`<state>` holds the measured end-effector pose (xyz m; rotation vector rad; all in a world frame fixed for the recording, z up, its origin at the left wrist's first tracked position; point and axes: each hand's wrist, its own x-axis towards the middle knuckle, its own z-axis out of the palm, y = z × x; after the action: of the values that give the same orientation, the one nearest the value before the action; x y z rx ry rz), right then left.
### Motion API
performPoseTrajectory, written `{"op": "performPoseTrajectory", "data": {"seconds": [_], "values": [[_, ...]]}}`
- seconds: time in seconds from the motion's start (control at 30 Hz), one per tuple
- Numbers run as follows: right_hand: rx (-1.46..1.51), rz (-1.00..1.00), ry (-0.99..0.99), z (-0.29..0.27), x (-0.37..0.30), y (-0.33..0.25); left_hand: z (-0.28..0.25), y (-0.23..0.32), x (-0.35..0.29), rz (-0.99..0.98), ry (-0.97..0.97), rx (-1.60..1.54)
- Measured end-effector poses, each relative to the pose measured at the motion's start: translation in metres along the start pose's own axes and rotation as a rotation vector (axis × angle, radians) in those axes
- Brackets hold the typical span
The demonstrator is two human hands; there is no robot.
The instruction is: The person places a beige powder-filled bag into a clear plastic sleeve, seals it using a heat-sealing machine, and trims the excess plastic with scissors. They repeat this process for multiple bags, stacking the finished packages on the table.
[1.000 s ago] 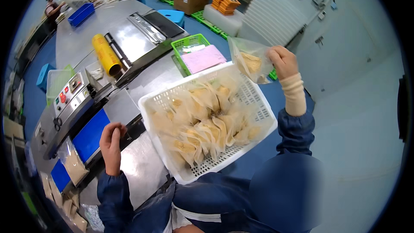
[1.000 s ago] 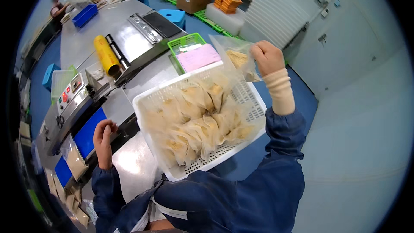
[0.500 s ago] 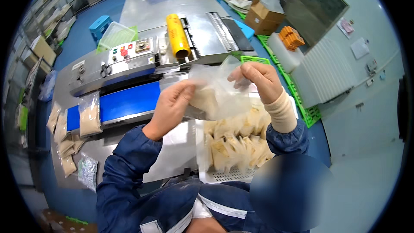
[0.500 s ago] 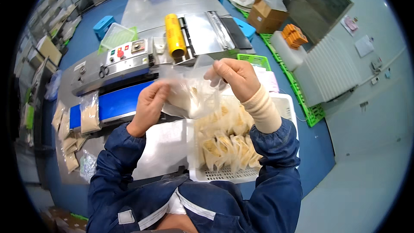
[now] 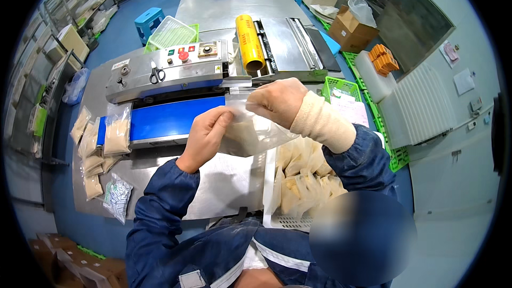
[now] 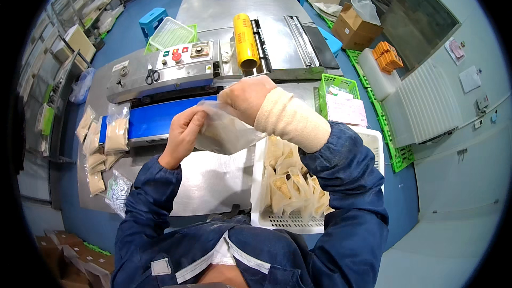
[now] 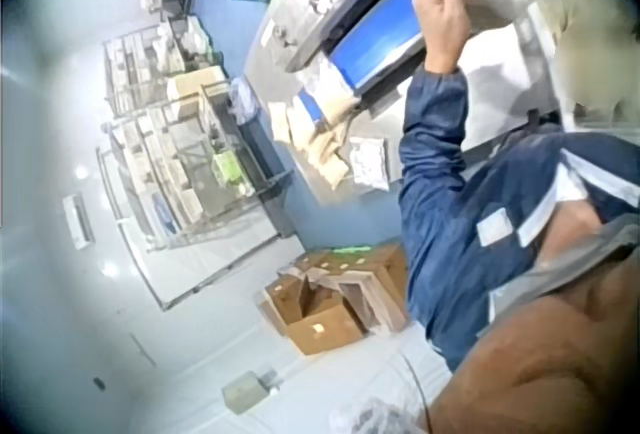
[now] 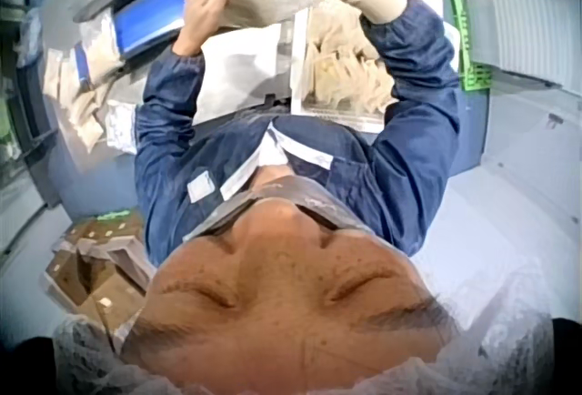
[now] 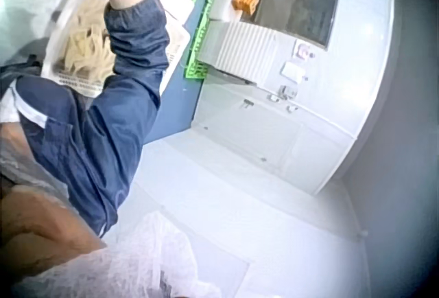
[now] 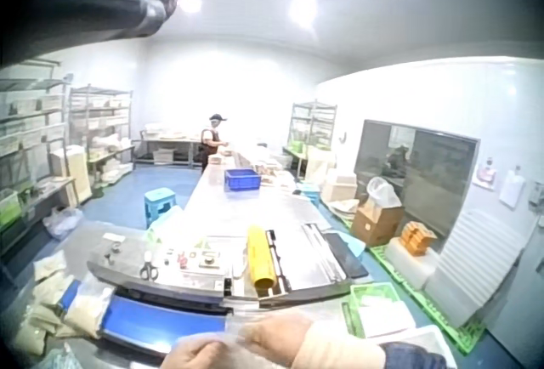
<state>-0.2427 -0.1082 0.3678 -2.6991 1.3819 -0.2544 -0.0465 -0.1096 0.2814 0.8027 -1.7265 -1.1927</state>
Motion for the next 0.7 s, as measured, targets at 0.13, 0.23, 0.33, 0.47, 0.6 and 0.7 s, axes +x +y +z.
{"op": "performPoseTrajectory", "data": {"seconds": [0.13,0.23,0.33,0.47,0.6,0.7], "values": [[-0.065,0.092,-0.016,-0.005,-0.017,0.012,-0.01,-0.003,-0.004,0.013,0.131,-0.08],[0.171,0.136,0.011,-0.005,-0.036,0.037,-0.021,-0.011,-0.001,-0.016,0.199,-0.158],[0.758,0.276,0.172,0.002,-0.048,0.06,-0.027,-0.017,0.007,-0.064,0.22,-0.215],[0.81,0.197,0.171,0.031,-0.047,0.056,-0.024,-0.02,0.017,-0.103,0.185,-0.332],[0.714,0.157,0.313,0.057,-0.021,0.057,-0.015,-0.034,0.025,-0.11,0.141,-0.371],[0.968,0.186,0.429,0.078,-0.007,0.065,-0.017,-0.049,0.033,-0.098,0.143,-0.344]]}}
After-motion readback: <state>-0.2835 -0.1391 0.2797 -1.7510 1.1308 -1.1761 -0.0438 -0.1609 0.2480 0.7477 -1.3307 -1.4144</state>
